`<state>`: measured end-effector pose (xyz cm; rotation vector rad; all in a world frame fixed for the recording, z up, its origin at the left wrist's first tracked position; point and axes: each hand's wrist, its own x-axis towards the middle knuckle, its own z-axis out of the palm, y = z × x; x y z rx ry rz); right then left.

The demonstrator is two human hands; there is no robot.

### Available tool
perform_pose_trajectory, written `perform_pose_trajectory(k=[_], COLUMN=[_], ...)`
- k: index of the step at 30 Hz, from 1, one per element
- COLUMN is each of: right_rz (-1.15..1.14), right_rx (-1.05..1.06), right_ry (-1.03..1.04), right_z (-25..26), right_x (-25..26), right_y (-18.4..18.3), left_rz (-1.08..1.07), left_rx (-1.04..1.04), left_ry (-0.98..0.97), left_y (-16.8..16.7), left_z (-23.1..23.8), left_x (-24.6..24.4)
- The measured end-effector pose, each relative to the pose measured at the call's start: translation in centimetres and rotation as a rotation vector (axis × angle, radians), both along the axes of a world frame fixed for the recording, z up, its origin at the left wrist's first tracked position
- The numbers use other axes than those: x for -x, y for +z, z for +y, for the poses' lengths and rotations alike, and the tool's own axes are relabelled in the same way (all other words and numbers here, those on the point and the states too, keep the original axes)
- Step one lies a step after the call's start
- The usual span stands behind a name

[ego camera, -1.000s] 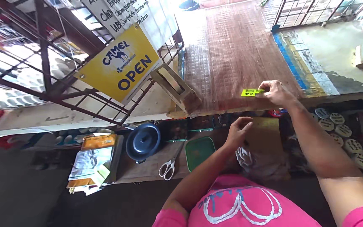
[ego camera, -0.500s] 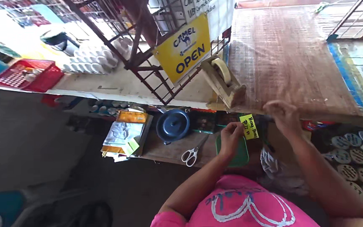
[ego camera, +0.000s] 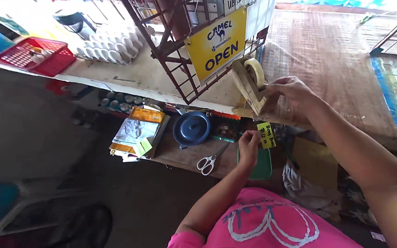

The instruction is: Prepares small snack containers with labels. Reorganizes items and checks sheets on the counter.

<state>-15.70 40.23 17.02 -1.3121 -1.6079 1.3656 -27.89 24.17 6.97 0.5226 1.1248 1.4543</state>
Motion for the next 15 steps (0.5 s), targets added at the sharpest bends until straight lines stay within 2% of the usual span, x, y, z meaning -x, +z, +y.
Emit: perform_pose_trajectory(k=[4,15], right_rz=[0.019,0.204], right_rx=[-0.022,0.184], right_ry=[-0.032,-0.092], right_z=[-2.1,-11.2], right_x=[-0.3,-6.2], right_y=[3.0,-0.2], left_rz=[0.019,-0.021], left_rx=[-0.011,0.053], left_ry=[0.06,0.111], left_y=[0.2,2.0], left_z=[0.2,1.5], left_x=[-1.6,-5.0])
